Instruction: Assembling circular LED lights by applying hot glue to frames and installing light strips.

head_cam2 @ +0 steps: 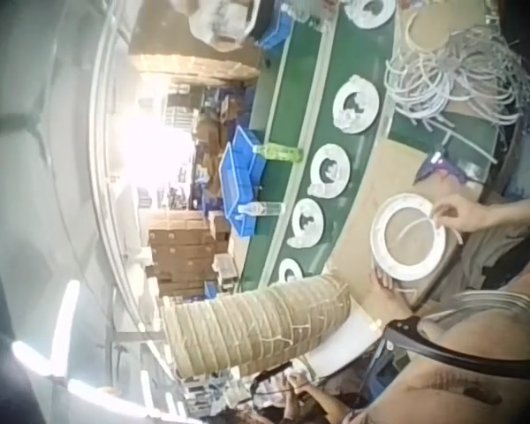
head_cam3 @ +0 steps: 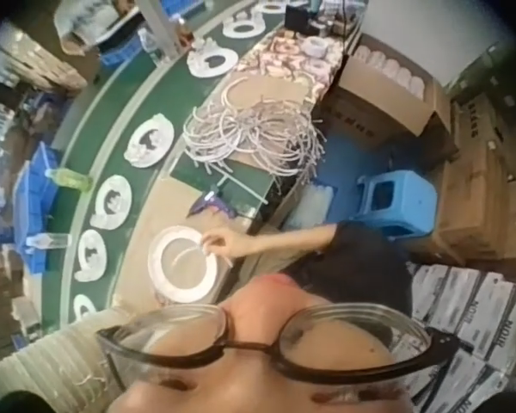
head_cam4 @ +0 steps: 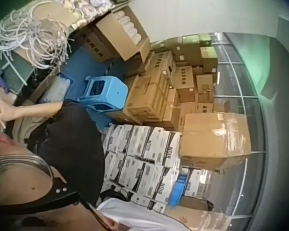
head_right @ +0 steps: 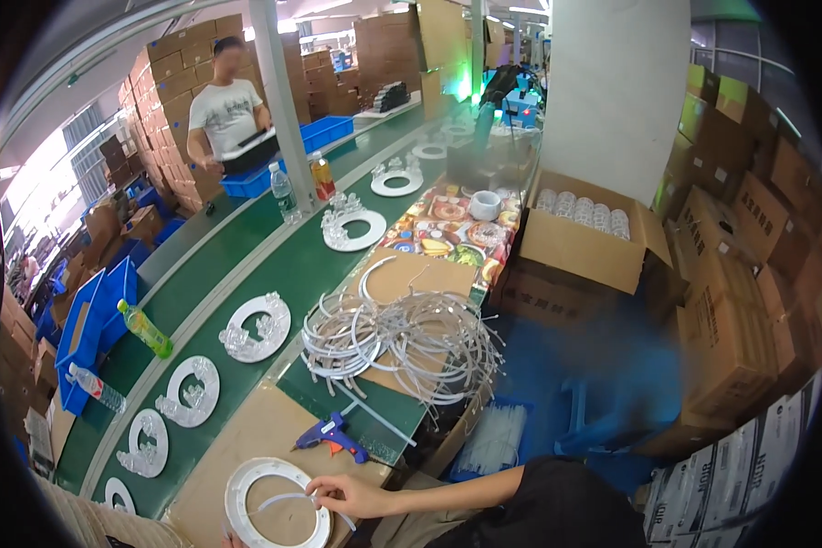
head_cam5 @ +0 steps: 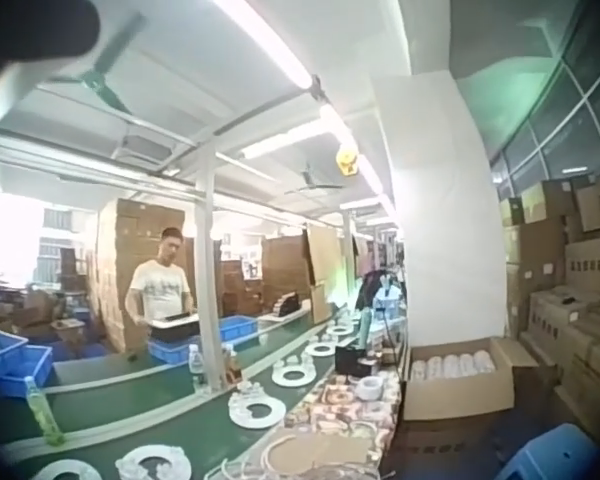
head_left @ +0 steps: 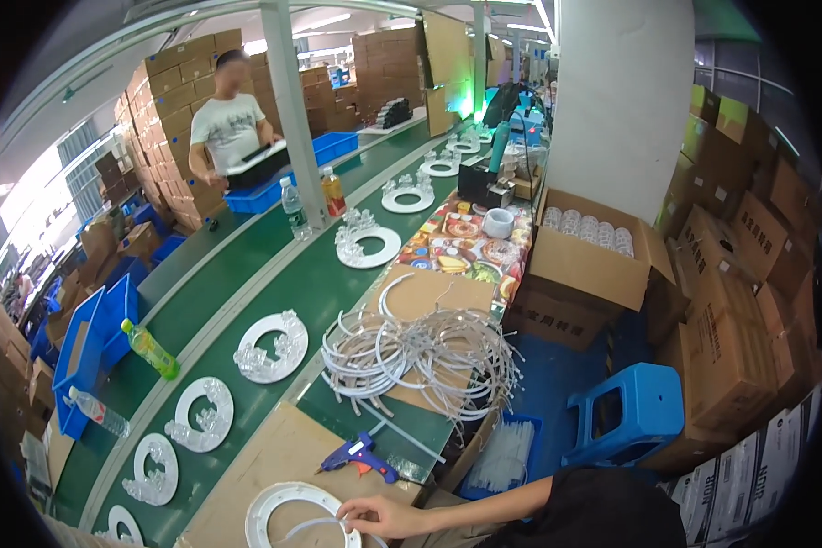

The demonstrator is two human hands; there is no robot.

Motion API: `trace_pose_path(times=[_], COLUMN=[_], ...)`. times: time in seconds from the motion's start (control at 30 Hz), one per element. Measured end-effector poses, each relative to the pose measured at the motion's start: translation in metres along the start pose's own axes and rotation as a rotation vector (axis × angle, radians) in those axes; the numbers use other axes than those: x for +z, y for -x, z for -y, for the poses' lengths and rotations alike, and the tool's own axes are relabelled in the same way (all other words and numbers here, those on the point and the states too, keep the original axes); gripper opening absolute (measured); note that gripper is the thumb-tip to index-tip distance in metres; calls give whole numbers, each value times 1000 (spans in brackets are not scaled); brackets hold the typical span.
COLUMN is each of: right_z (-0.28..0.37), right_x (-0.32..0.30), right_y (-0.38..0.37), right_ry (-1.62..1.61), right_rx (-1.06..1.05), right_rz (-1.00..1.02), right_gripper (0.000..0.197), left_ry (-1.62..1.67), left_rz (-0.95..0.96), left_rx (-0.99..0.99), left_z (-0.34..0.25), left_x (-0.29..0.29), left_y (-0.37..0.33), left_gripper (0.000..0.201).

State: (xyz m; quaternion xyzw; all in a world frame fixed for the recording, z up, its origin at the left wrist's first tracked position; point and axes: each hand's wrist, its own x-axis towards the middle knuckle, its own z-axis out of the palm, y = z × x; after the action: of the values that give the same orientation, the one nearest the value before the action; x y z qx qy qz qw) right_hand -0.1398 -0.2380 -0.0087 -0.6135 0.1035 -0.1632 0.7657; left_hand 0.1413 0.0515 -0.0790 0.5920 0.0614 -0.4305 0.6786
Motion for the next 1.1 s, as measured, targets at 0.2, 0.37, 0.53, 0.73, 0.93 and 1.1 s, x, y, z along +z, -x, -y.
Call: trace_pose_path(times=[0.2, 0.37, 0.53, 0.73, 0.93, 1.1], right_z=[-6, 9, 3, 14, -12, -11], right_x=[-9, -16, -10, 1, -7, 11], right_y=[3, -6, -3, 12, 13, 13], right_ry=[-137, -153, -187, 341, 494, 411], right_rx=[29, 31, 40, -44, -274, -350], right_rz=[56, 90, 120, 41, -20, 8], right_gripper=[24, 22, 24, 25, 21, 20], left_ry=[126, 235, 350, 456, 466, 531], left_rz=[32, 34, 34, 9, -327, 98], left_rx=[42, 37, 120, 238, 216, 244], left_z=[36, 74, 77, 63, 18, 74], left_x=[19, 26, 26, 19, 133, 10], left_y=[-28, -38, -35, -7, 71, 8], left_gripper=[37, 29, 22, 18, 21, 28])
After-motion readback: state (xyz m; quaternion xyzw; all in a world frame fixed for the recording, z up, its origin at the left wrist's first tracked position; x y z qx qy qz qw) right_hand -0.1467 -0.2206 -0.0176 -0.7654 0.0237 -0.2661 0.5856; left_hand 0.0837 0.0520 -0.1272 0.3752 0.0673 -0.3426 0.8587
